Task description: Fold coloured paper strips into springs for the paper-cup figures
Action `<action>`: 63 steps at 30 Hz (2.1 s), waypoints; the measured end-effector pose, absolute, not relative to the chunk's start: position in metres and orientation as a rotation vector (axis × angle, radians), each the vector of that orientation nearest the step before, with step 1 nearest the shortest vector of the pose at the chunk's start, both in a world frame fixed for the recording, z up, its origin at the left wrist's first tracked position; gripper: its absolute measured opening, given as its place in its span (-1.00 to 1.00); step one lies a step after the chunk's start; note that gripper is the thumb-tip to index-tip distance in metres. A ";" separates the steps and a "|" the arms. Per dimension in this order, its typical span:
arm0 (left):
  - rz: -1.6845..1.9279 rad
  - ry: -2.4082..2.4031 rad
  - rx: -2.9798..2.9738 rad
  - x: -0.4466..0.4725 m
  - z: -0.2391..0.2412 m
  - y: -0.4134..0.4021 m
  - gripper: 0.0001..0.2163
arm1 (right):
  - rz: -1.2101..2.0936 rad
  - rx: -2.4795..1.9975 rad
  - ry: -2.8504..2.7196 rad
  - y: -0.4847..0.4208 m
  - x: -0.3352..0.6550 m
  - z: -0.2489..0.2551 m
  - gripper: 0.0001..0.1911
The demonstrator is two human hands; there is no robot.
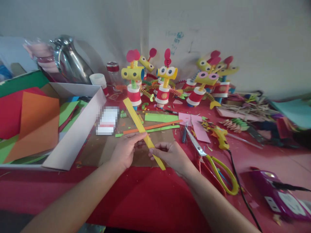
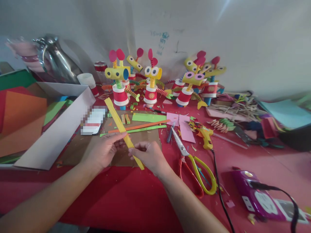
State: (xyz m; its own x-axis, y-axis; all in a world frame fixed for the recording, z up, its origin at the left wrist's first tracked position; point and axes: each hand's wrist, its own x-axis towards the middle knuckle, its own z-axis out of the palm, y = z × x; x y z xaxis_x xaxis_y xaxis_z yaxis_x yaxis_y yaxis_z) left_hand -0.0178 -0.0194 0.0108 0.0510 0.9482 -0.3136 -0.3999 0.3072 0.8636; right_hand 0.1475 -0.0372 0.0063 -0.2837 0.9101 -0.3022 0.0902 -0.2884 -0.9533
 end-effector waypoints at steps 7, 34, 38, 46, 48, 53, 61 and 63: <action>1.162 0.954 0.686 -0.016 0.011 -0.022 -0.85 | 1.580 -1.335 -1.303 -0.036 0.149 0.009 -0.78; 1.059 1.060 0.787 -0.017 0.011 -0.022 -0.86 | 1.508 -1.356 -1.386 -0.035 0.150 0.012 -0.77; 1.136 1.060 0.788 -0.017 0.011 -0.022 -0.87 | 1.463 -1.333 -1.399 -0.035 0.150 0.012 -0.78; 1.114 1.010 0.724 -0.015 0.013 -0.025 -0.87 | 1.529 -1.360 -1.313 -0.033 0.150 0.007 -0.81; 1.172 1.022 0.734 -0.013 0.011 -0.026 -0.85 | 1.556 -1.330 -1.281 -0.034 0.149 0.008 -0.79; 1.131 0.981 0.757 -0.010 0.006 -0.028 -0.84 | 1.513 -1.290 -1.325 -0.035 0.149 0.011 -0.76; 1.263 1.049 0.674 -0.016 0.011 -0.023 -0.85 | 1.464 -1.341 -1.449 -0.033 0.148 0.007 -0.73; 1.237 1.036 0.661 -0.015 0.011 -0.025 -0.85 | 1.495 -1.322 -1.477 -0.034 0.148 0.007 -0.73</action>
